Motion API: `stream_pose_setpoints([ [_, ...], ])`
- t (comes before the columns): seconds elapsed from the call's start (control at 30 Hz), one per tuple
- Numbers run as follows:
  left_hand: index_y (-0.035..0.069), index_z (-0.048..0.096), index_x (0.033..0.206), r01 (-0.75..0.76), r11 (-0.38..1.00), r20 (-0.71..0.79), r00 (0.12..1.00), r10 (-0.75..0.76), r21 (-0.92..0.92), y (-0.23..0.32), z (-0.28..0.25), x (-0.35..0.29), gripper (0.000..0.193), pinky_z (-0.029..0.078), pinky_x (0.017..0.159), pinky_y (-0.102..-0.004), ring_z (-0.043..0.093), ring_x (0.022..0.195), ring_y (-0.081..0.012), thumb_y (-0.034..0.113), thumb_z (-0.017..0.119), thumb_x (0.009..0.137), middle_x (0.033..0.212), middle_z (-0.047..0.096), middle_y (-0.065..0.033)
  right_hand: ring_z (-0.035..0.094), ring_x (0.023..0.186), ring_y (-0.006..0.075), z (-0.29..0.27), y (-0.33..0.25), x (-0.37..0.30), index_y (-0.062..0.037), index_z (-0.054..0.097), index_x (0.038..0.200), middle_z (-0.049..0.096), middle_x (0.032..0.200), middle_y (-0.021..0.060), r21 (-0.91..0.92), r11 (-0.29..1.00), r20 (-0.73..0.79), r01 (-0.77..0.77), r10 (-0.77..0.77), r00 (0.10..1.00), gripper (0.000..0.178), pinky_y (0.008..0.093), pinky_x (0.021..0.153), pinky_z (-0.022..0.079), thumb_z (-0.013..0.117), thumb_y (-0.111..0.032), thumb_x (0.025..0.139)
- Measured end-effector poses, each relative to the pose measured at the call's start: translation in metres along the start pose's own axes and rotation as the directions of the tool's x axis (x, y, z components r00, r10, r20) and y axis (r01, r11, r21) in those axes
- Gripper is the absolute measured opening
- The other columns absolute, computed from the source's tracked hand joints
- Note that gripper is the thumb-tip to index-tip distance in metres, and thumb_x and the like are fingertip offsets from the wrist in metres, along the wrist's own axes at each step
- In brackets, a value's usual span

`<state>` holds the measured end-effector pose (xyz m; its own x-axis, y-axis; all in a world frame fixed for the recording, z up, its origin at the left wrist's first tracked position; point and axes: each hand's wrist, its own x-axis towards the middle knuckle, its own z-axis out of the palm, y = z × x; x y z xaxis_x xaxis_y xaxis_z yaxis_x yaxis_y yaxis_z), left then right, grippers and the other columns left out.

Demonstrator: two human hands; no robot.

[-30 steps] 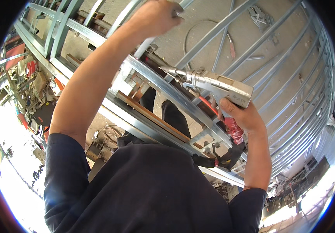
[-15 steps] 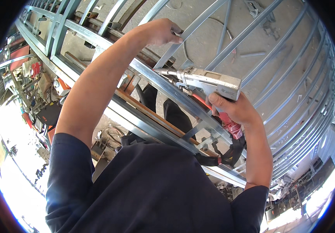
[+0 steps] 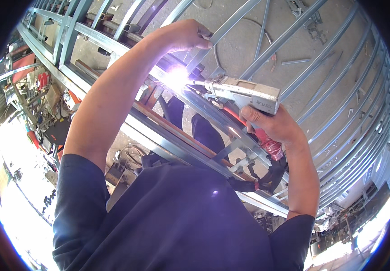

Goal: The person welds joints on a large metal frame using a handheld welding torch. They move along the frame, applying welds at multiple intersections while wearing protective gloves. The work is performed in a workshop with other equipment and a second worker visible in the background.

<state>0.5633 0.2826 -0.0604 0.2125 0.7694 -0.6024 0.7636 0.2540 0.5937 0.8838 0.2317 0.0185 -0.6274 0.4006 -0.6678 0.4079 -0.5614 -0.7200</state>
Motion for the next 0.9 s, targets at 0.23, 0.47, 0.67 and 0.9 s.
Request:
stream_pose_setpoints([
  [0.23,0.011,0.069,0.134,0.031,0.999,0.018,0.999,-0.031,0.008,0.000,-0.001,0.001,0.058,0.050,0.105,-0.0425,0.067,0.120,-0.0319,0.042,0.078,0.086,0.129,0.071,-0.0137,0.065,0.071,0.0136,0.000,-0.003,0.000,-0.0042,0.062,0.133,0.068,0.091,0.0072,-0.006,1.000,0.014,0.002,-0.001,1.000,0.056,0.0290,0.059,0.056,0.078,-0.039,0.093],
  [0.47,0.010,0.066,0.138,0.000,0.999,0.007,1.000,0.000,0.048,-0.001,-0.001,0.002,0.058,0.055,0.096,-0.0401,0.072,0.107,-0.0294,0.036,0.079,0.087,0.128,0.072,-0.0165,0.063,0.071,0.0138,0.003,-0.011,-0.003,0.0006,0.063,0.127,0.068,0.089,0.0049,0.038,0.999,0.009,-0.024,0.024,1.000,0.051,0.0317,0.064,0.055,0.078,-0.036,0.094],
  [0.67,0.012,0.066,0.138,0.025,1.000,0.045,0.999,-0.026,0.018,0.004,-0.004,0.001,0.057,0.055,0.091,-0.0398,0.074,0.094,-0.0264,0.036,0.079,0.088,0.124,0.073,-0.0162,0.063,0.072,0.0133,-0.001,-0.007,-0.006,0.0006,0.062,0.129,0.067,0.088,0.0037,0.031,0.999,0.021,-0.041,0.041,0.999,0.052,0.0315,0.065,0.055,0.078,-0.034,0.094],
  [0.9,0.013,0.067,0.138,0.053,0.999,0.034,0.998,-0.053,0.002,0.004,-0.004,0.001,0.057,0.056,0.089,-0.0401,0.073,0.089,-0.0248,0.036,0.079,0.087,0.121,0.074,-0.0163,0.063,0.072,0.0129,0.000,-0.006,-0.009,-0.0001,0.063,0.127,0.067,0.089,0.0032,0.031,0.999,0.013,-0.038,0.038,0.999,0.051,0.0310,0.064,0.055,0.078,-0.036,0.094],
])
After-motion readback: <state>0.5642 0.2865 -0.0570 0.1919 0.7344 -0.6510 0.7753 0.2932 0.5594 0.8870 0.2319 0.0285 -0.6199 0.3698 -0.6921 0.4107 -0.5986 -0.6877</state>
